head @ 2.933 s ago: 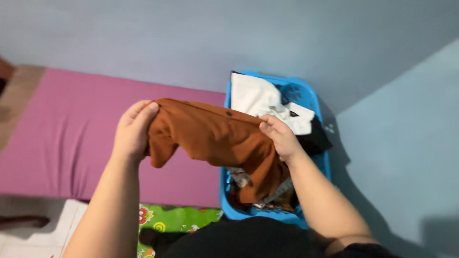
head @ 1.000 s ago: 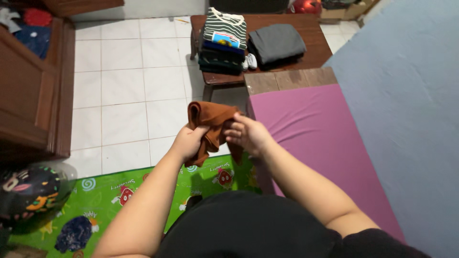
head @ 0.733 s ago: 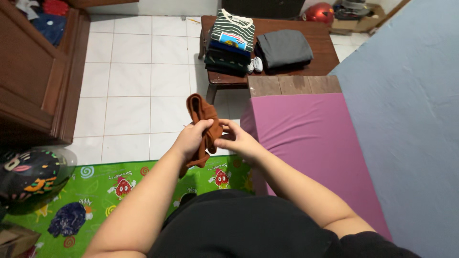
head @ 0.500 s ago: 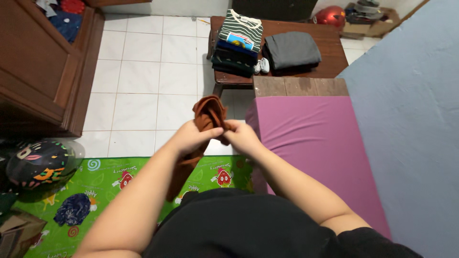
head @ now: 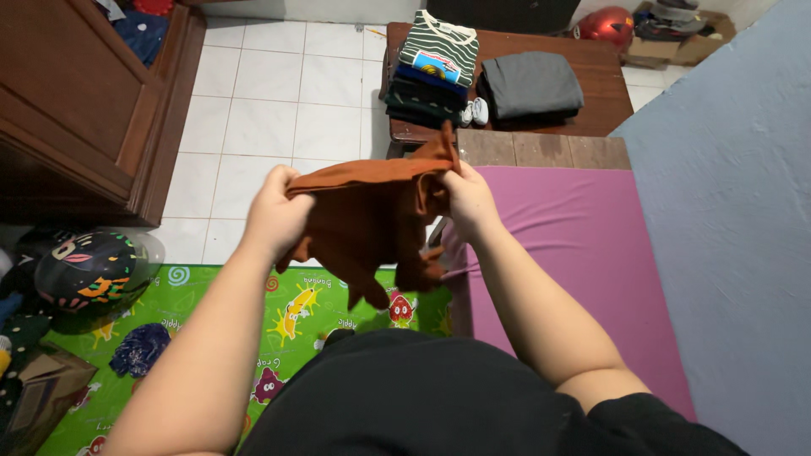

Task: The person folds a striped shirt, a pair of socks, and a brown t-shirt on a pink mat. Each item is smoothed, folded into a compact shape, and placed on a nearby wooden surface.

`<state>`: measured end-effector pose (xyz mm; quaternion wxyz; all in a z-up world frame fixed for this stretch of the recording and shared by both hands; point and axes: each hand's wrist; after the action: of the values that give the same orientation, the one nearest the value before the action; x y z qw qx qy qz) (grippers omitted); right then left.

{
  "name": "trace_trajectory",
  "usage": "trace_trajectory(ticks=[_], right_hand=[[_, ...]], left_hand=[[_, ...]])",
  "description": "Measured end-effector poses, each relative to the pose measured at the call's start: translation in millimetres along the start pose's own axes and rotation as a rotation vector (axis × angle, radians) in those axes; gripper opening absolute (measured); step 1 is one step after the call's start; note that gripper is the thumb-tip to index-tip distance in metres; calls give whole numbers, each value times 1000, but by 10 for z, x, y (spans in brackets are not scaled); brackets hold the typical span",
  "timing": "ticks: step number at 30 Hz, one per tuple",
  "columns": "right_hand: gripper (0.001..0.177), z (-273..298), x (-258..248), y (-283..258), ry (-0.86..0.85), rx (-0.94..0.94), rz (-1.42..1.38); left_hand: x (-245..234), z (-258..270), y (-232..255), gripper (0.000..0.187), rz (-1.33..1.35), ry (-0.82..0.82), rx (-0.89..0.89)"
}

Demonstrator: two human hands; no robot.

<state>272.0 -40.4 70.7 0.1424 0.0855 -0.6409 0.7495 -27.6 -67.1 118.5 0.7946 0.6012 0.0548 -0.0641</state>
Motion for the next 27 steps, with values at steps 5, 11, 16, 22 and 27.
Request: trace_trajectory(ticks=[5,11,16,22,27], right_hand=[[27,112,272,-289,-262,-75,88],[39,145,337,-268,-492,-304,170],[42,-58,-139,196,-240,-296,-125],[100,0,-750,1345,-107,-13,1040],[98,43,-933,2141,-247,-28,1258]], left_hand=[[227,9,143,82,-370,-154,420],[679,-131,253,46,-174,-279,261],[788,-258,443,41,2,-181,513],[450,-45,984,34,650,-291,320],[-114,297,1198,46,727,-320,673]])
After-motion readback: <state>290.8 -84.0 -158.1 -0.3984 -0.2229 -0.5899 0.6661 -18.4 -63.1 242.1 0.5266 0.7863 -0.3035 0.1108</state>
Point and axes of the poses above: each hand's wrist, its own z-axis away from the middle knuckle, its own x-axis out of the palm, y = z × x, and after that the axes turned 3 degrees about -x, right-handed
